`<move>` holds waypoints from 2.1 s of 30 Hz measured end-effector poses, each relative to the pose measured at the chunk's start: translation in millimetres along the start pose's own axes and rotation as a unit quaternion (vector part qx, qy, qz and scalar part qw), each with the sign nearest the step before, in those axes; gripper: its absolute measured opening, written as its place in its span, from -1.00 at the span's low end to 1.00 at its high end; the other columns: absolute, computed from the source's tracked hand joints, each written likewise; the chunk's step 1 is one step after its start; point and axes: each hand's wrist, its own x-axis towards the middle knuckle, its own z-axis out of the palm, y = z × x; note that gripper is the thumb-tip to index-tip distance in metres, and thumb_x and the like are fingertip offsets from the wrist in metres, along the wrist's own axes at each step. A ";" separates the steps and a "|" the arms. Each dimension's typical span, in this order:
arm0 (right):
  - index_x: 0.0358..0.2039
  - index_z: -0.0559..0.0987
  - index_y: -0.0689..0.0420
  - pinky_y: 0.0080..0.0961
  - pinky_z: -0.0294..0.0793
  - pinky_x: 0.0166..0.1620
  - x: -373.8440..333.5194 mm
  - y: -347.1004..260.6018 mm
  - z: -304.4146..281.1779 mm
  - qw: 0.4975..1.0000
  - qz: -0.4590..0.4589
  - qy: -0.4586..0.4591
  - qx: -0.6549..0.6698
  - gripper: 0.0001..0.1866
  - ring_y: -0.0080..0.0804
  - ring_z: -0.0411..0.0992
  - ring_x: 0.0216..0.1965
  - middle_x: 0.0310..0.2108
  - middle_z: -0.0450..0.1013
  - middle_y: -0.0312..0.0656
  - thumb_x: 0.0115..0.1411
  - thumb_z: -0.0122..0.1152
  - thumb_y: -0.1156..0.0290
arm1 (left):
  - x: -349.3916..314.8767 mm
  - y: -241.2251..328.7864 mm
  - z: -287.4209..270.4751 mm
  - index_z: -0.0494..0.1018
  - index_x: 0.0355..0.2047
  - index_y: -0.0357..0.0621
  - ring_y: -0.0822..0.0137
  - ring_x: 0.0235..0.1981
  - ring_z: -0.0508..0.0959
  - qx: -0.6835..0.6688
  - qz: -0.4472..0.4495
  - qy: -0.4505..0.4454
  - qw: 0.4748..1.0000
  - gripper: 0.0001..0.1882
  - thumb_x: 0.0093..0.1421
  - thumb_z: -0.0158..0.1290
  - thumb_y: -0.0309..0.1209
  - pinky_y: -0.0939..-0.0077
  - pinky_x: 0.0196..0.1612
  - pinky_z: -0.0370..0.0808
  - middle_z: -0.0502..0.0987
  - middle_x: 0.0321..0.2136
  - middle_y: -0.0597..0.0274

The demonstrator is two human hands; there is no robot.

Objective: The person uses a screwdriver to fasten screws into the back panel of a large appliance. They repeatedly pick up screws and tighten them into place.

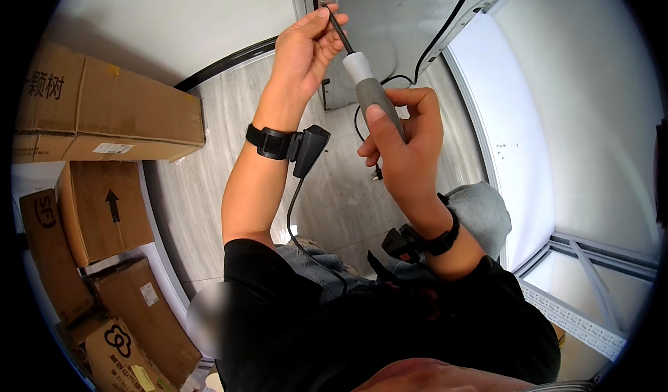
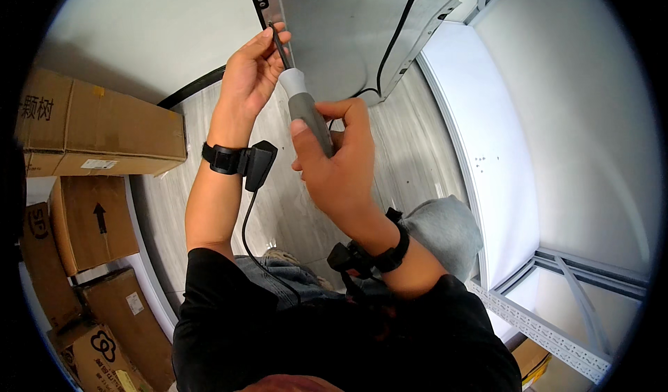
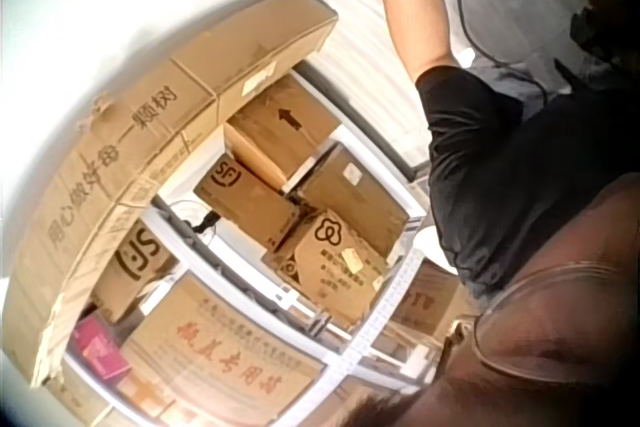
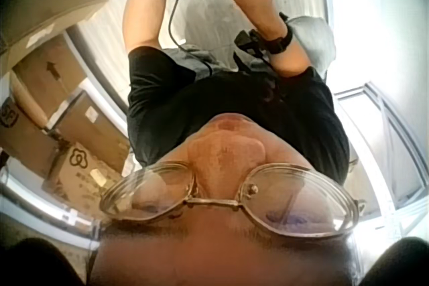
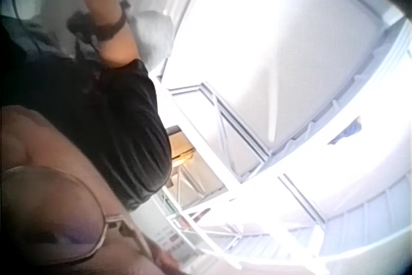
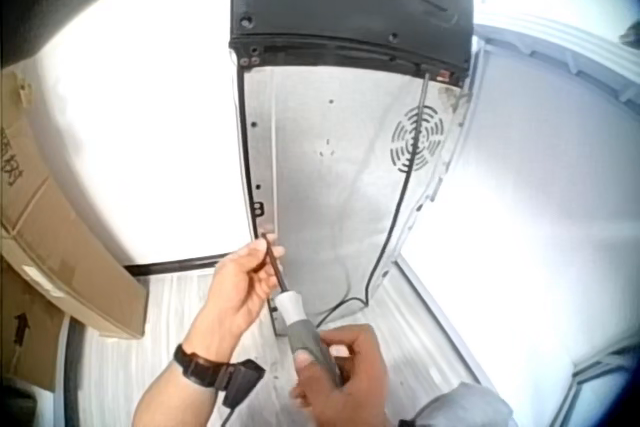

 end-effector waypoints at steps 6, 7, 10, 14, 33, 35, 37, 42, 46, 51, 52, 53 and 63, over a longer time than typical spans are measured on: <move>-0.15 0.23 0.26 -0.67 0.34 -0.67 2.8 7.4 1.9 0.994 0.029 -0.018 0.108 -0.68 -0.57 0.40 -0.66 -0.22 0.28 -0.10 0.22 0.10 0.38 | 2.3 0.6 -3.7 0.38 -0.13 -0.36 0.46 -0.55 0.51 0.001 -0.009 -0.014 1.000 -0.76 0.29 -0.08 -0.42 0.68 -0.45 0.56 0.55 -0.35 0.09; -0.15 0.23 0.26 -0.68 0.34 -0.67 3.2 5.6 2.6 0.994 0.031 -0.014 0.103 -0.68 -0.58 0.40 -0.67 -0.23 0.28 -0.11 0.21 0.11 0.39 | 2.7 0.9 -5.3 0.38 -0.12 -0.38 0.45 -0.52 0.53 -0.001 -0.009 -0.022 1.000 -0.75 0.29 -0.07 -0.42 0.68 -0.42 0.57 0.54 -0.36 0.08; -0.19 0.30 0.25 -0.63 0.36 -0.61 4.1 -1.7 1.5 0.999 0.032 0.003 0.031 -0.70 -0.54 0.40 -0.61 -0.25 0.30 -0.13 0.14 0.18 0.47 | 1.8 2.2 -7.8 0.39 -0.12 -0.40 0.43 -0.46 0.56 -0.001 -0.009 -0.041 0.999 -0.74 0.27 -0.05 -0.44 0.68 -0.36 0.58 0.53 -0.37 0.08; -0.22 0.43 0.21 -0.50 0.37 -0.46 8.9 12.7 -2.8 0.941 -0.217 0.042 -0.256 -0.66 -0.39 0.40 -0.44 -0.23 0.32 -0.13 -0.05 0.27 0.61 | -2.4 4.7 -1.8 0.40 -0.13 -0.38 0.42 -0.48 0.56 0.025 -0.018 -0.044 0.999 -0.75 0.25 -0.02 -0.45 0.67 -0.37 0.59 0.52 -0.40 0.11; -0.15 0.42 0.20 -0.38 0.39 -0.28 5.8 36.1 1.4 0.849 -0.410 0.032 -0.330 -0.50 -0.11 0.36 -0.23 -0.16 0.30 0.00 -0.15 0.39 0.57 | -6.0 11.5 3.4 0.36 -0.09 -0.34 0.40 -0.56 0.56 0.077 -0.033 -0.040 0.996 -0.68 0.18 0.09 -0.45 0.64 -0.49 0.56 0.50 -0.43 0.17; -0.17 0.43 0.19 -0.37 0.41 -0.26 5.7 34.9 -0.2 0.840 -0.414 0.024 -0.350 -0.53 -0.10 0.36 -0.22 -0.16 0.31 0.00 -0.15 0.37 0.59 | -4.3 10.5 -1.1 0.37 -0.10 -0.32 0.44 -0.60 0.54 0.103 -0.031 -0.047 0.993 -0.68 0.18 0.10 -0.43 0.66 -0.53 0.54 0.50 -0.43 0.18; -0.17 0.44 0.18 -0.37 0.41 -0.26 6.5 26.4 5.1 0.854 -0.410 0.051 -0.315 -0.55 -0.10 0.36 -0.22 -0.16 0.31 -0.03 -0.13 0.35 0.60 | -2.3 9.0 -4.9 0.38 -0.09 -0.30 0.50 -0.59 0.52 0.116 -0.024 -0.053 0.992 -0.68 0.18 0.11 -0.40 0.71 -0.53 0.53 0.50 -0.46 0.23; -0.18 0.45 0.17 -0.37 0.40 -0.26 2.3 27.6 6.4 0.910 -0.332 0.066 -0.240 -0.59 -0.11 0.38 -0.26 -0.15 0.32 -0.05 -0.10 0.31 0.59 | -2.4 2.9 -0.6 0.41 -0.11 -0.27 0.59 -0.59 0.50 0.118 0.008 -0.036 0.992 -0.71 0.21 0.08 -0.38 0.79 -0.49 0.51 0.50 -0.52 0.32; -0.18 0.45 0.16 -0.36 0.40 -0.29 8.8 28.0 -0.4 0.838 -0.410 0.049 -0.356 -0.59 -0.14 0.38 -0.31 -0.15 0.33 -0.04 -0.10 0.31 0.58 | -7.2 6.3 6.5 0.41 -0.12 -0.27 0.59 -0.59 0.50 0.130 -0.007 -0.020 0.991 -0.72 0.22 0.08 -0.37 0.79 -0.49 0.50 0.50 -0.51 0.32; -0.11 0.42 0.15 -0.38 0.38 -0.31 10.3 25.9 -5.3 0.818 -0.433 0.034 -0.377 -0.53 -0.13 0.37 -0.30 -0.15 0.32 -0.03 -0.10 0.29 0.59 | -6.0 8.6 0.7 0.41 -0.13 -0.26 0.58 -0.57 0.51 0.162 -0.017 -0.029 0.986 -0.73 0.22 0.08 -0.38 0.77 -0.51 0.49 0.50 -0.49 0.30; -0.09 0.41 0.15 -0.38 0.39 -0.31 9.3 21.4 -1.4 0.839 -0.415 0.050 -0.348 -0.52 -0.12 0.37 -0.29 -0.14 0.32 -0.02 -0.09 0.28 0.59 | -3.3 7.7 -1.9 0.39 -0.14 -0.28 0.53 -0.59 0.52 0.147 -0.013 -0.037 0.988 -0.71 0.19 0.11 -0.39 0.75 -0.52 0.52 0.50 -0.48 0.24; -0.08 0.40 0.15 -0.38 0.39 -0.30 8.0 19.3 0.9 0.859 -0.395 0.066 -0.318 -0.51 -0.11 0.37 -0.28 -0.14 0.32 -0.01 -0.08 0.27 0.59 | 0.7 7.2 -4.7 0.37 -0.15 -0.30 0.49 -0.61 0.53 0.132 -0.010 -0.046 0.990 -0.70 0.17 0.13 -0.39 0.72 -0.53 0.54 0.50 -0.47 0.19; -0.13 0.43 0.15 -0.32 0.41 -0.26 12.9 27.7 -13.6 0.851 -0.377 0.030 -0.364 -0.56 -0.06 0.37 -0.24 -0.10 0.32 0.01 -0.10 0.27 0.57 | -5.4 7.0 7.5 0.39 -0.13 -0.27 0.54 -0.59 0.50 0.139 -0.007 -0.019 0.990 -0.74 0.21 0.08 -0.41 0.72 -0.51 0.50 0.51 -0.46 0.26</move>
